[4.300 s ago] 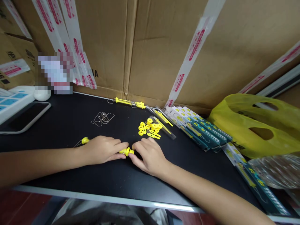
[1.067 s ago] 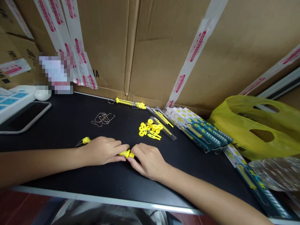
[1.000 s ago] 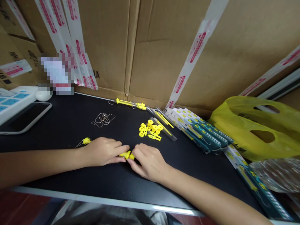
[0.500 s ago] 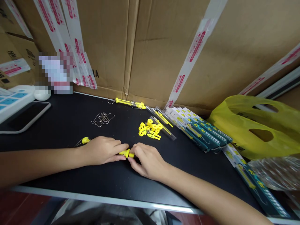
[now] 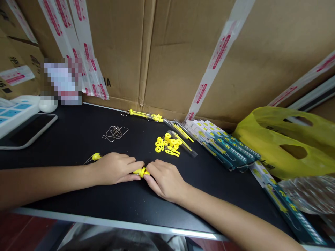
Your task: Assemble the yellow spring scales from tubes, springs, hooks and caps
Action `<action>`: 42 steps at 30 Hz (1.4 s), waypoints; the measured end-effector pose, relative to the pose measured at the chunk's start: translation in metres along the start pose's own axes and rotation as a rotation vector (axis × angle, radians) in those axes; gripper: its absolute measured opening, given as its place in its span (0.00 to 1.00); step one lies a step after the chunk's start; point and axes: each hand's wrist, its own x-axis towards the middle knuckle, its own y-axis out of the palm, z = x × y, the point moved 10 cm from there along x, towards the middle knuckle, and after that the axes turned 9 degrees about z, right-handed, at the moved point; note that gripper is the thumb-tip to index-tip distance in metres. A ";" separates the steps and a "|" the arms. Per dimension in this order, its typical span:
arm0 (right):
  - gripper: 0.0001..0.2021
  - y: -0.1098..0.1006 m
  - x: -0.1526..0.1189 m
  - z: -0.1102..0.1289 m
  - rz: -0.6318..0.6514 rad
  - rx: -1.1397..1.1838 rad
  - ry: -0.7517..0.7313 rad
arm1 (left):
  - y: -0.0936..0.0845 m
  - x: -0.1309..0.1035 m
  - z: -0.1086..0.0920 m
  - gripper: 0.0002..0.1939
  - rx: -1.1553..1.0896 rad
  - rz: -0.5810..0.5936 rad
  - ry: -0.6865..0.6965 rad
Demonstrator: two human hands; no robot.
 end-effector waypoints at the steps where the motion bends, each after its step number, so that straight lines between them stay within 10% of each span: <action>1: 0.13 -0.002 -0.001 0.001 -0.017 0.006 -0.008 | 0.000 0.000 -0.001 0.17 0.003 0.002 0.005; 11: 0.06 -0.025 -0.010 0.009 -0.240 0.034 -0.113 | 0.002 0.001 -0.001 0.17 0.015 0.017 0.009; 15: 0.08 -0.010 -0.003 -0.008 -0.104 0.014 0.066 | 0.002 0.000 -0.001 0.17 0.018 0.024 -0.009; 25: 0.03 -0.013 -0.006 0.022 -0.156 -0.164 -0.156 | 0.000 0.001 -0.001 0.16 0.032 0.000 0.000; 42: 0.15 0.004 0.002 0.001 0.048 -0.047 0.009 | -0.002 -0.001 -0.002 0.16 0.032 -0.012 0.008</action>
